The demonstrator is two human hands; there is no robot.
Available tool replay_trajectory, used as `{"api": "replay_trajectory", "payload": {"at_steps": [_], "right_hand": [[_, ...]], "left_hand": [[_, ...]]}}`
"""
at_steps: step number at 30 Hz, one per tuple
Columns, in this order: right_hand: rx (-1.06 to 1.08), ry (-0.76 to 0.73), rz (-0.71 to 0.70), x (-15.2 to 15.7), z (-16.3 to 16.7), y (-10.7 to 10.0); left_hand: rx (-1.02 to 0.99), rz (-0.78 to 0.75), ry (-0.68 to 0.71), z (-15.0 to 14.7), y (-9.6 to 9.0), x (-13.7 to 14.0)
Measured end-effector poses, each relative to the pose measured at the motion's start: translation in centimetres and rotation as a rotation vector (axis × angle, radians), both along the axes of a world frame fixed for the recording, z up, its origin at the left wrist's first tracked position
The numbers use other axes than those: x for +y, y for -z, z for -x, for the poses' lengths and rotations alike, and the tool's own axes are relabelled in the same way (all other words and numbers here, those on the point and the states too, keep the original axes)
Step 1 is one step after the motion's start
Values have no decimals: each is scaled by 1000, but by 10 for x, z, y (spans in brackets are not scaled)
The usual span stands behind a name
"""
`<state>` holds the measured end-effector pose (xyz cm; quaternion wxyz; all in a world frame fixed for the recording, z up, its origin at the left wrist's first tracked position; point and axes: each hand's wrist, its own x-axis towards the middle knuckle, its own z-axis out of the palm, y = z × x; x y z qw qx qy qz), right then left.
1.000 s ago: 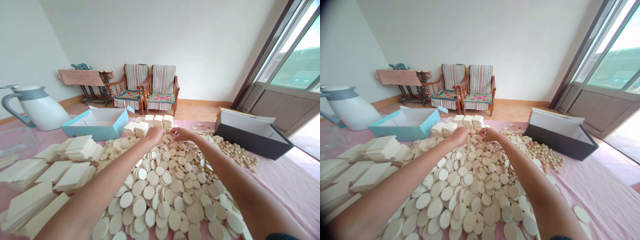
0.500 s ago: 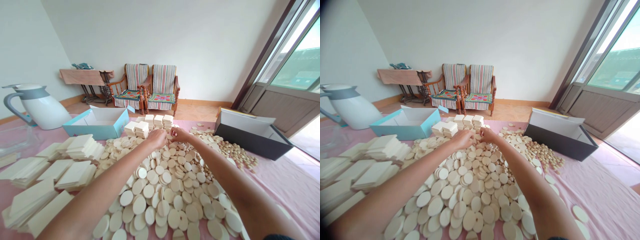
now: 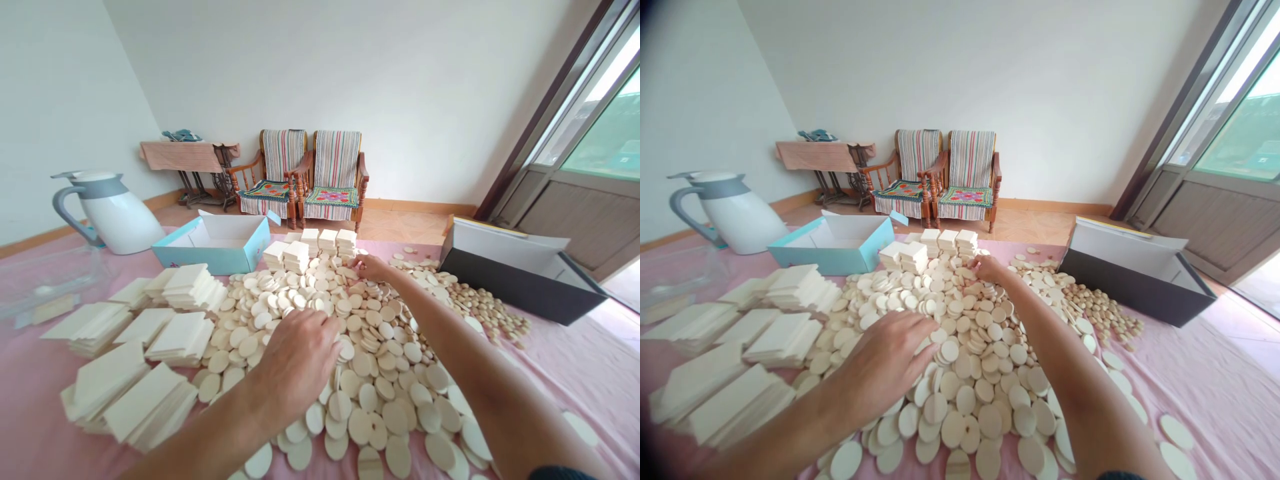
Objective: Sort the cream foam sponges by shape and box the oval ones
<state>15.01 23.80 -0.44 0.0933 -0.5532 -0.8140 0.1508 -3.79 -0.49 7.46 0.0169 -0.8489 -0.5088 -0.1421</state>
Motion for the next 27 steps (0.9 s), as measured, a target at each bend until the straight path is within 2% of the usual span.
{"api": "replay_trajectory", "payload": {"at_steps": [4,11,15,19,27], "right_hand": [[-17,-32,-18,-2,5,0],[-93,5,-21,0,4,0],[-70,-58,-108,0,10,-2],[-69,-134,-179,4,22,4],[-120,-132,-181,14,26,15]], "left_hand": [[-79,-39,-20,16,21,-12],[-250,-235,-25,36,51,-1],[-312,-313,-7,38,55,1],[-325,-330,0,40,55,-1],[-353,-288,-3,42,55,-1]]}}
